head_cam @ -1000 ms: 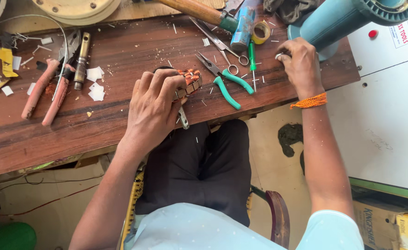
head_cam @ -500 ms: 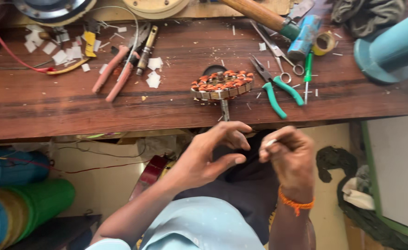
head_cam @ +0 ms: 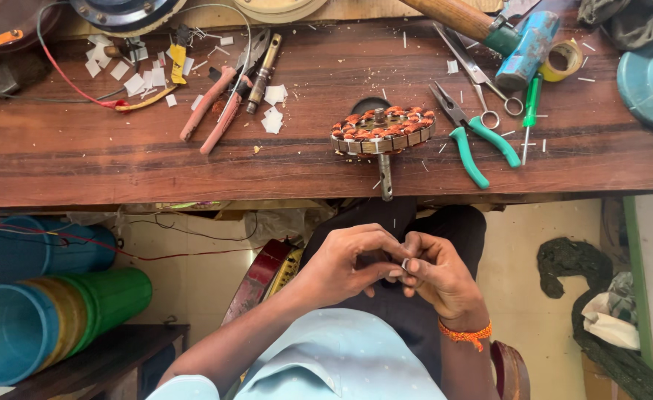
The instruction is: The person works on an electric motor armature at a workbench, fitting small white insulation pieces into the slots between the copper windings and pressing them into place by hand. They use a screwdriver to work around the windings, pick up small parts, and turn the armature to reach different sides.
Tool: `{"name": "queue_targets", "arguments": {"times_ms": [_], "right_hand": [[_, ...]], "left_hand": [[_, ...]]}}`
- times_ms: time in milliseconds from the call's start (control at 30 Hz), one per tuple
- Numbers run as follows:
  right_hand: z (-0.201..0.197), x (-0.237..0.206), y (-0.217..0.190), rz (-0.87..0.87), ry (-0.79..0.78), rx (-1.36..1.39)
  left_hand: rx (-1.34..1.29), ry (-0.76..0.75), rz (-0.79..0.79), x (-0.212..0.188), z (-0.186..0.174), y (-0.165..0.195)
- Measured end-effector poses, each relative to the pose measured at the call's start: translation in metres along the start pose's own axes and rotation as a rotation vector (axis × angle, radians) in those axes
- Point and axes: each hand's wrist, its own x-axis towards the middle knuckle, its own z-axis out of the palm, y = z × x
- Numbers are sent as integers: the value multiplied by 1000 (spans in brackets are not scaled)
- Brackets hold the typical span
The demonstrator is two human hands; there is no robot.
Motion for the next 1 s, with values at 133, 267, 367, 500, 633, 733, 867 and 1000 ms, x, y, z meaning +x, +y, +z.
{"name": "queue_targets", "arguments": {"times_ms": [133,267,367,500,633,733,867,1000], "right_hand": [[4,2,8,6,29,-12],[9,10,16,17,30,32],[15,13,10,-4,-26,90],[35,18,-16,-311,9,-34],[55,38,-57,-775,215,-322],[63,62,-79,-980,437,-576],[68,81,-84,-1261,477,-942],[70,90,-88,-1434,530,-1224]], "left_hand": [[110,48,-100,-5,3,-1],[117,88,-17,-6,3,-3],[110,107,0,-1,2,3],[347,109,181,5,0,26],[782,260,551,31,-20,43],[1016,327,653,62,-40,37],[970,309,550,91,-53,16],[852,312,479,98,-60,5]]}}
